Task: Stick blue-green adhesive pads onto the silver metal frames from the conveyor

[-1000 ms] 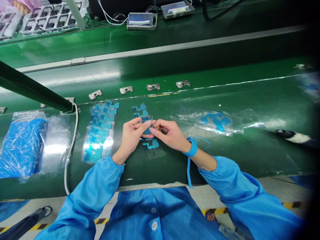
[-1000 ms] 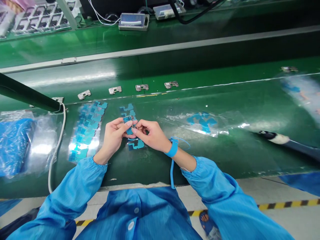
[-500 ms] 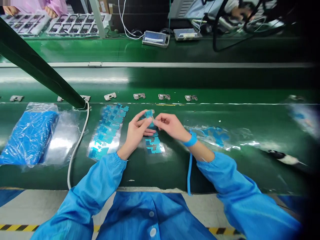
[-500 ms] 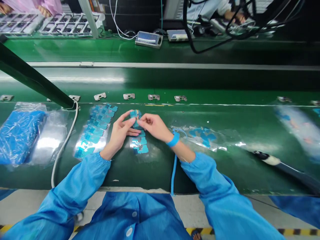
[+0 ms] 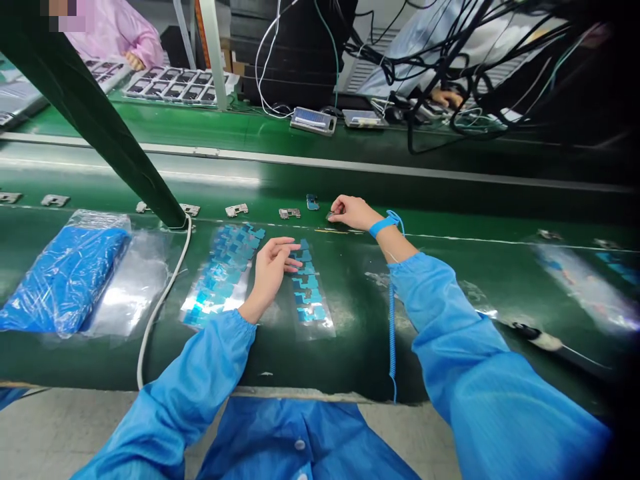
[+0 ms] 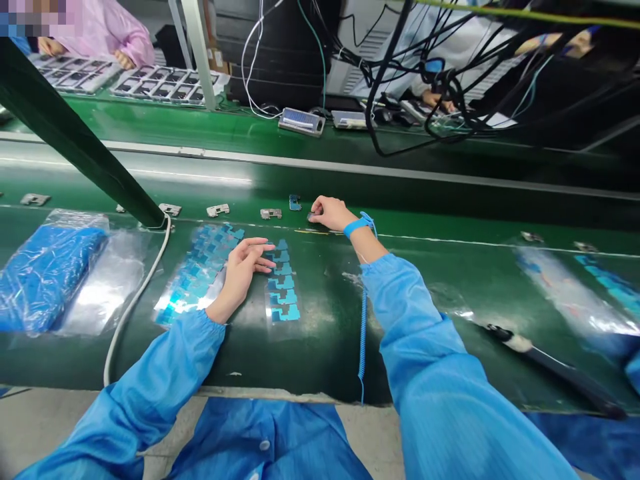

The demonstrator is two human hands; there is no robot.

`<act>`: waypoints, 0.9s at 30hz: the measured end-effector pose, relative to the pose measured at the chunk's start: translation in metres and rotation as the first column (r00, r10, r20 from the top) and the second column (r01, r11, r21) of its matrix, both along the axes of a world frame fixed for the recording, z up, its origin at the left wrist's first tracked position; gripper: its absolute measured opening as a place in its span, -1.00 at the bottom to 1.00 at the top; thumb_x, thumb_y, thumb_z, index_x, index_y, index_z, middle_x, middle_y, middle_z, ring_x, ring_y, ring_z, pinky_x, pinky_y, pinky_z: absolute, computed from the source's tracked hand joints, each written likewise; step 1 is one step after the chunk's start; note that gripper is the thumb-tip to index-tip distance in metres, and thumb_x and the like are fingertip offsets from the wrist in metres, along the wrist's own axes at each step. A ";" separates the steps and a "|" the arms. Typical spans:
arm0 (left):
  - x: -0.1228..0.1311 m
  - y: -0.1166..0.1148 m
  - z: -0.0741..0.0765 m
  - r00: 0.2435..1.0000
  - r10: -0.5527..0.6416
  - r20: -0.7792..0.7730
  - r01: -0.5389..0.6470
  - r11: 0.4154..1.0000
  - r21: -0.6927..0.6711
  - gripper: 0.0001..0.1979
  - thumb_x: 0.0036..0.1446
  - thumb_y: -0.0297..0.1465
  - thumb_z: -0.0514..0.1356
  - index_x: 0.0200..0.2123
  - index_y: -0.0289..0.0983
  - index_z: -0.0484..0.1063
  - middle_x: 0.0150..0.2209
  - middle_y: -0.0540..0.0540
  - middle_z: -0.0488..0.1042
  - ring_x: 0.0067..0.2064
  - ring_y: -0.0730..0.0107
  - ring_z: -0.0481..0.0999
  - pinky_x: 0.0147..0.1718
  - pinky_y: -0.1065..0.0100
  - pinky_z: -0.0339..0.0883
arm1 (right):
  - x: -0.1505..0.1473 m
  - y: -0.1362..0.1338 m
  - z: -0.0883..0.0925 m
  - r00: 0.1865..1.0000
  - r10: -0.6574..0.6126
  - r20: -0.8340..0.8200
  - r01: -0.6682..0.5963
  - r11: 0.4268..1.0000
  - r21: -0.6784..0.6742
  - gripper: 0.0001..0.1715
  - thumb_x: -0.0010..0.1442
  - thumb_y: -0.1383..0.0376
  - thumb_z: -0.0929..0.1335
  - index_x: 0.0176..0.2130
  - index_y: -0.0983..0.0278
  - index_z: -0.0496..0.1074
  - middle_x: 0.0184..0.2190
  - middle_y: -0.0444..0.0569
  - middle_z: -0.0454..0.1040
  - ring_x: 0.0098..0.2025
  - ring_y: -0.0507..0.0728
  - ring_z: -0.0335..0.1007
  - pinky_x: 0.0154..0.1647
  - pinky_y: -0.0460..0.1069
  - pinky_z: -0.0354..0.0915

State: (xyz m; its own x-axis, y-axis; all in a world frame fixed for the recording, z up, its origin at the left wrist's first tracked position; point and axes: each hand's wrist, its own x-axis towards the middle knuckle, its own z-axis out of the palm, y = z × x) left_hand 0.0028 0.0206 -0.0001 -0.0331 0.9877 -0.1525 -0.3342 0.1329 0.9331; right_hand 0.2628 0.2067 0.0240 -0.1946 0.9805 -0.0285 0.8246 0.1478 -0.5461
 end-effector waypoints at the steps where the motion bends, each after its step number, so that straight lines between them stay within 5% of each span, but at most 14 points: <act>1: 0.000 0.001 -0.001 1.000 -0.002 0.002 0.002 1.000 0.002 -0.69 0.33 -0.26 0.31 0.04 -0.30 0.54 0.04 -0.24 0.75 -0.37 0.45 0.72 -0.37 0.42 0.56 | -0.003 -0.004 0.005 1.000 0.014 -0.014 -0.014 1.000 0.016 -0.75 0.08 0.30 0.59 -0.21 0.28 0.62 -0.31 -0.01 0.59 -0.21 0.21 0.42 0.05 0.18 0.35; 4: 0.002 0.001 -0.004 0.999 -0.037 0.012 0.037 0.999 0.009 -0.64 0.31 -0.27 0.36 0.08 -0.32 0.53 0.10 -0.30 0.73 -0.34 0.45 0.72 -0.28 0.38 0.59 | -0.021 -0.031 0.018 0.974 0.026 -0.224 0.002 0.992 0.123 -0.64 0.24 0.12 0.52 -0.02 0.25 0.67 -0.21 0.00 0.65 -0.23 0.17 0.44 -0.04 0.13 0.40; 5: 0.003 0.000 -0.005 0.998 -0.063 0.017 0.063 0.998 0.010 -0.56 0.27 -0.28 0.41 0.15 -0.31 0.52 0.19 -0.33 0.70 -0.28 0.42 0.75 -0.20 0.34 0.63 | -0.031 -0.046 0.019 0.915 0.020 -0.403 0.039 0.989 0.139 -0.59 0.23 0.04 0.54 -0.04 0.24 0.67 -0.20 0.02 0.67 -0.21 0.18 0.48 -0.05 0.13 0.42; 8: 0.011 -0.006 -0.006 0.986 -0.161 0.044 0.157 0.985 0.073 -0.23 0.20 -0.26 0.53 0.43 -0.14 0.40 0.52 -0.28 0.42 0.24 0.17 0.72 0.24 0.14 0.59 | -0.065 -0.099 0.014 0.565 -0.080 -0.821 0.072 0.996 -0.048 -0.44 0.01 -0.08 0.68 -0.17 0.18 0.60 -0.25 -0.03 0.69 -0.24 0.17 0.56 -0.14 0.09 0.48; 10: 0.017 -0.010 -0.007 0.983 -0.176 0.057 0.164 0.971 0.177 -0.23 0.33 -0.11 0.45 0.51 -0.05 0.33 0.62 -0.14 0.28 0.55 0.14 0.43 0.49 0.10 0.38 | -0.086 -0.131 0.006 0.430 -0.157 -0.889 -0.037 0.981 -0.191 -0.40 -0.03 -0.09 0.71 -0.22 0.18 0.54 -0.27 -0.06 0.68 -0.25 0.13 0.59 -0.13 0.07 0.52; 12: 0.021 -0.012 -0.007 0.988 -0.135 0.072 0.112 0.959 0.259 -0.37 0.46 0.02 0.30 0.46 -0.06 0.41 0.61 -0.09 0.30 0.63 0.16 0.29 0.55 0.12 0.29 | -0.096 -0.154 0.000 0.385 -0.184 -0.904 -0.118 0.962 -0.246 -0.40 0.02 -0.11 0.70 -0.22 0.19 0.51 -0.26 -0.07 0.67 -0.23 0.12 0.60 -0.06 0.07 0.55; 14: 0.020 -0.011 -0.006 0.992 -0.066 0.109 0.036 0.964 0.264 -0.46 0.50 0.04 0.23 0.33 -0.13 0.54 0.56 -0.13 0.39 0.56 0.15 0.40 0.50 0.15 0.36 | -0.093 -0.169 -0.005 0.456 -0.127 -0.881 -0.106 0.975 -0.195 -0.42 0.13 -0.12 0.65 -0.12 0.18 0.52 -0.15 -0.01 0.70 -0.15 0.15 0.62 0.00 0.10 0.56; 17: 0.014 -0.005 -0.006 0.984 -0.018 0.176 -0.011 0.987 0.162 -0.54 0.48 -0.03 0.27 0.20 -0.24 0.58 0.37 -0.24 0.59 0.31 0.19 0.67 0.39 0.14 0.49 | -0.067 -0.189 -0.007 0.778 0.091 -0.621 -0.063 0.996 0.068 -0.48 0.35 -0.06 0.55 0.13 0.15 0.54 0.13 0.12 0.66 0.07 0.26 0.58 0.16 0.22 0.52; 19: 0.010 -0.002 -0.007 0.978 -0.039 0.207 0.026 0.997 0.067 -0.52 0.46 -0.06 0.30 0.22 -0.27 0.54 0.21 -0.26 0.70 0.10 0.24 0.76 0.28 0.13 0.57 | -0.045 -0.206 -0.011 0.895 0.295 -0.334 -0.233 0.949 0.212 -0.59 0.45 0.00 0.49 0.15 0.14 0.59 0.15 0.14 0.66 0.18 0.34 0.53 0.31 0.35 0.44; 22: 0.010 0.000 -0.014 0.959 -0.143 0.243 0.154 0.988 -0.027 -0.48 0.41 -0.08 0.36 0.25 -0.29 0.51 -0.01 -0.21 0.75 -0.08 0.31 0.77 0.14 0.19 0.62 | -0.019 -0.233 -0.029 0.844 0.529 -0.092 -0.511 0.844 0.162 -0.49 0.50 0.00 0.45 0.32 0.09 0.58 0.35 0.16 0.60 0.36 0.41 0.49 0.39 0.39 0.41; 27: 0.018 0.005 -0.035 0.949 -0.264 0.172 0.277 0.959 -0.058 -0.55 0.36 -0.11 0.42 0.06 -0.39 0.63 -0.09 -0.33 0.76 -0.06 0.15 0.79 0.18 0.05 0.61 | -0.003 -0.244 -0.073 0.857 0.474 0.202 -0.512 0.827 0.233 -0.43 0.54 0.03 0.41 0.44 -0.04 0.52 0.49 0.07 0.49 0.51 0.52 0.36 0.31 0.46 0.43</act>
